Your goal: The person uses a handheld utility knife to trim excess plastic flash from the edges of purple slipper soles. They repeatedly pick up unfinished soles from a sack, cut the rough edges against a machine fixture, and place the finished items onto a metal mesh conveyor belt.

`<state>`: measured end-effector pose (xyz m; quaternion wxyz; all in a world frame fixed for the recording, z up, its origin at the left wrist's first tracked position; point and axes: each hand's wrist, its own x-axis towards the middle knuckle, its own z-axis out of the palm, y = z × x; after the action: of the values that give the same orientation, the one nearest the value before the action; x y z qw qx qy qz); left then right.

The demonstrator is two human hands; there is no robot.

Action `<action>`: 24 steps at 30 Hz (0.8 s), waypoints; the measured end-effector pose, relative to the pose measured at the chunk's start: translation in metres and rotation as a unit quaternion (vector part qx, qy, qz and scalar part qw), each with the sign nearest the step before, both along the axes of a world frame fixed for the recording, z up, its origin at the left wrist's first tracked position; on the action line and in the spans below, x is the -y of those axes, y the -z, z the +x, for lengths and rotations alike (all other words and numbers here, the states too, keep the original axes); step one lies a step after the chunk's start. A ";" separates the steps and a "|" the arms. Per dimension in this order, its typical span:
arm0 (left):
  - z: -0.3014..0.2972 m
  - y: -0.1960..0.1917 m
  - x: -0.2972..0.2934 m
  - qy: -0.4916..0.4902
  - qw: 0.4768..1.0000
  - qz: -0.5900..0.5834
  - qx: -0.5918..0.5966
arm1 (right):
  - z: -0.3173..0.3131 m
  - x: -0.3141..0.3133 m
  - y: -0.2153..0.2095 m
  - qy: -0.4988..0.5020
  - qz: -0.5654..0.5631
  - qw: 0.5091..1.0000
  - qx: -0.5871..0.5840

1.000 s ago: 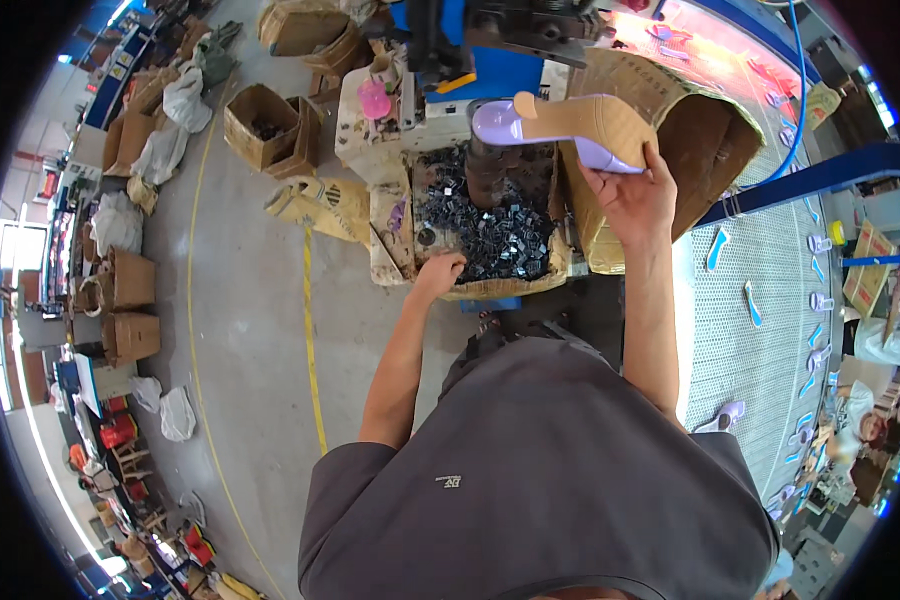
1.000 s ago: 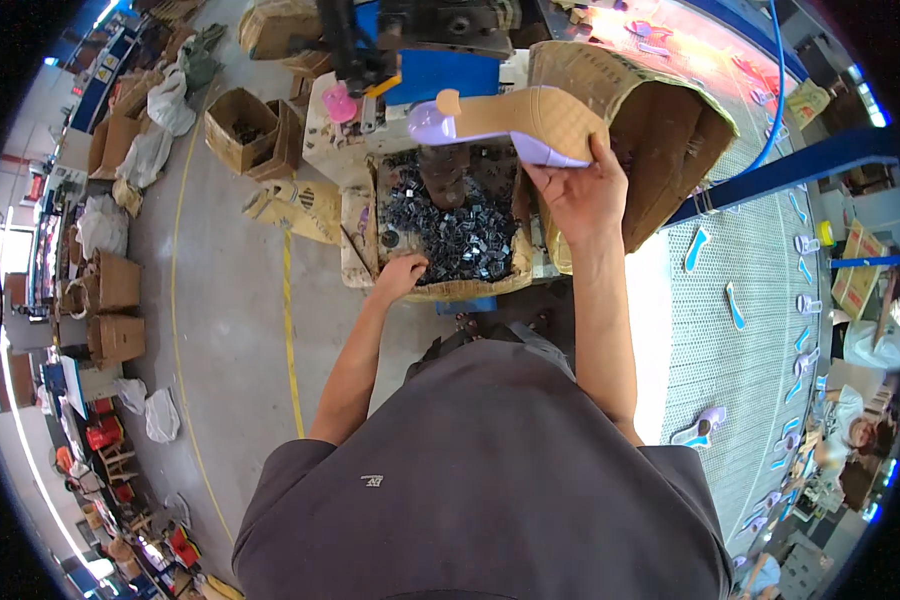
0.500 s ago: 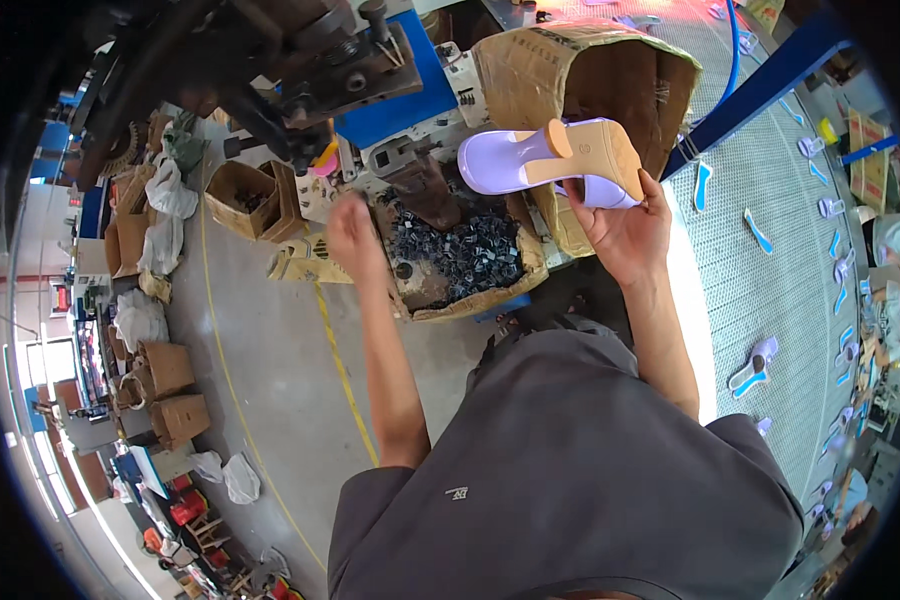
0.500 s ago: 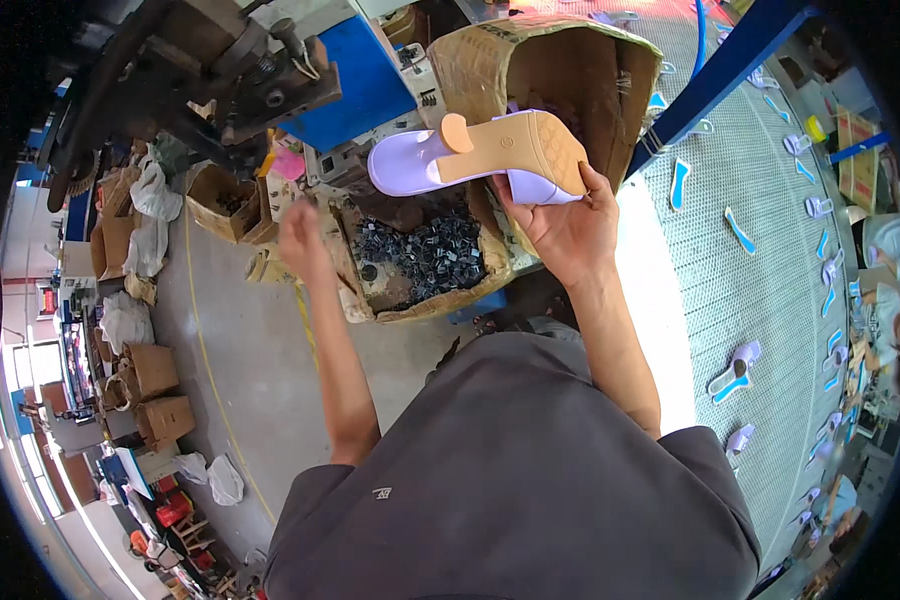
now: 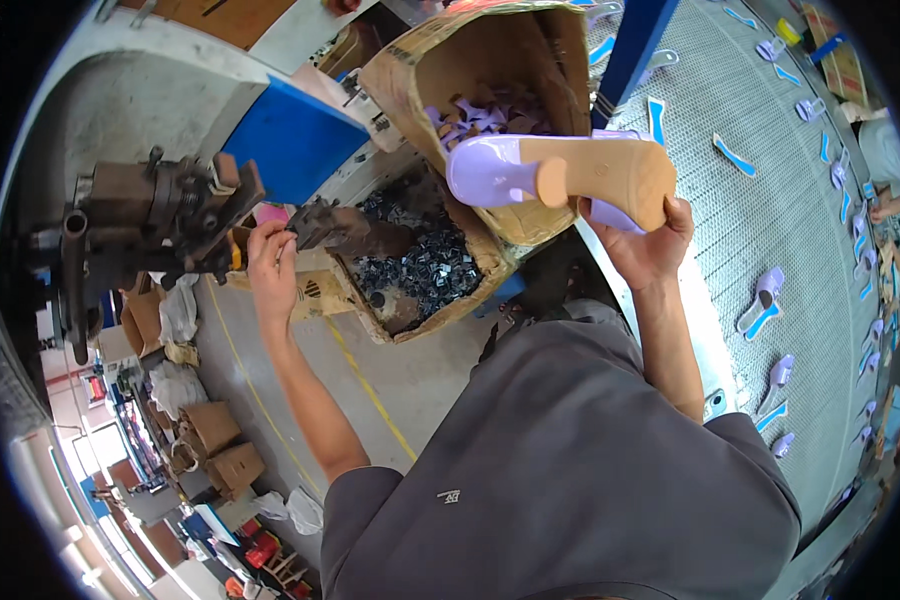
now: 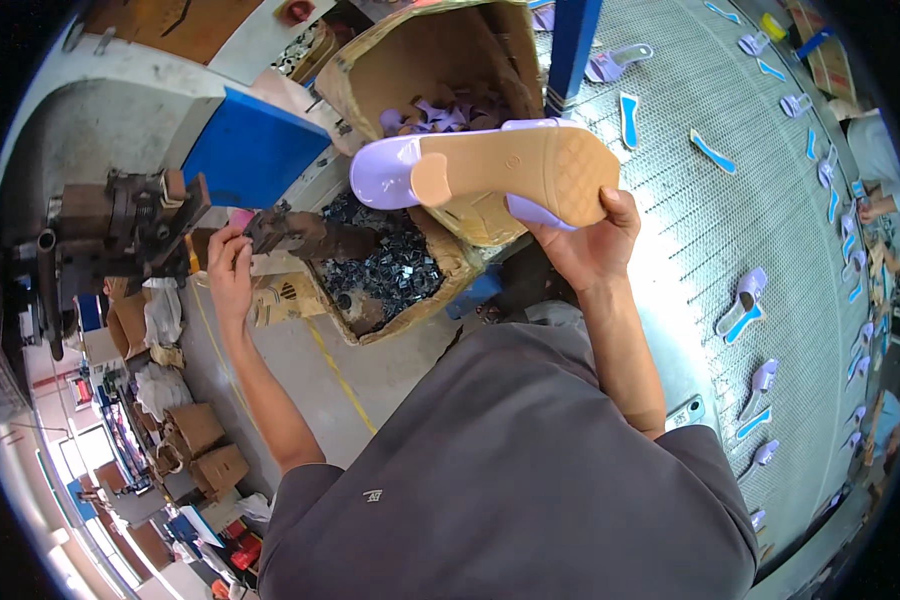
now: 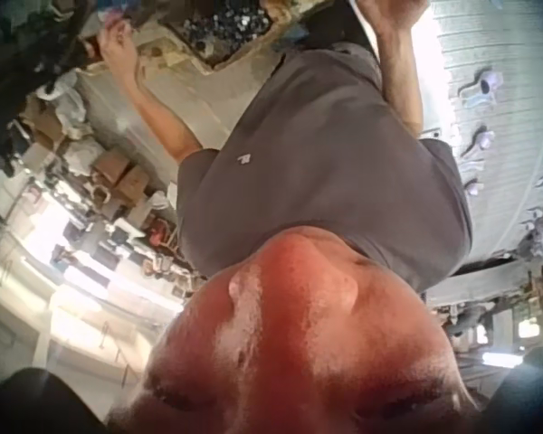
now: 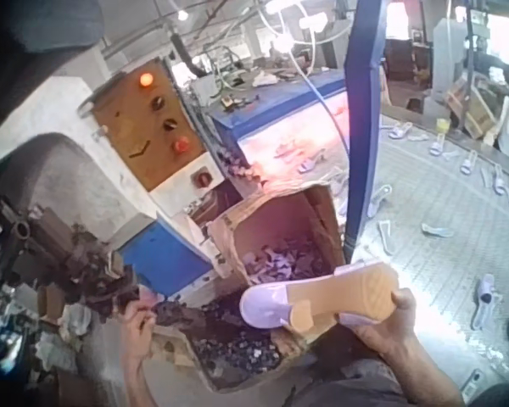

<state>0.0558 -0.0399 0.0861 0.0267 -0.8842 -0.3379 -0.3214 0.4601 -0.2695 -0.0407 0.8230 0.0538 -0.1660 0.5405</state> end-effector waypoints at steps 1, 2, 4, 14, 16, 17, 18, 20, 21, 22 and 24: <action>0.004 -0.002 0.000 -0.005 1.000 0.002 -0.025 | 0.009 0.006 0.004 0.005 0.009 1.000 -0.004; 0.006 -0.003 0.001 -0.017 0.998 0.016 -0.055 | 0.017 0.012 0.008 0.010 0.018 1.000 -0.008; 0.019 -0.002 0.014 -0.046 0.994 0.059 -0.081 | 0.031 0.022 0.013 0.029 0.017 0.999 -0.023; 0.235 0.099 0.083 0.054 0.993 0.095 0.051 | 0.126 0.107 0.070 0.082 -0.180 0.976 0.094; 0.316 0.127 0.077 0.067 0.995 -0.051 0.056 | 0.153 0.126 0.073 0.070 -0.290 0.923 0.242; 0.347 0.147 0.058 0.062 0.986 -0.144 0.063 | 0.173 0.133 0.081 0.070 -0.344 0.873 0.340; 0.367 0.174 0.028 0.017 0.989 -0.150 0.000 | 0.193 0.134 0.099 0.066 -0.379 0.817 0.431; 0.404 0.234 -0.021 -0.053 0.981 -0.162 -0.091 | 0.246 0.132 0.139 0.060 -0.455 0.672 0.581; 0.421 0.258 -0.043 -0.078 0.975 -0.166 -0.122 | 0.274 0.131 0.169 0.065 -0.505 0.628 0.589; 0.436 0.282 -0.064 -0.103 0.968 -0.171 -0.154 | 0.297 0.132 0.187 0.132 -0.535 0.522 0.651; 0.469 0.314 -0.090 -0.234 0.927 -0.144 -0.254 | 0.353 0.135 0.224 0.255 -0.567 0.361 0.695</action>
<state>0.5250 0.0506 -0.2276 0.0582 -0.8264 -0.5598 -0.0189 0.8132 -0.4049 -0.2652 0.3502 -0.8654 -0.3390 0.1166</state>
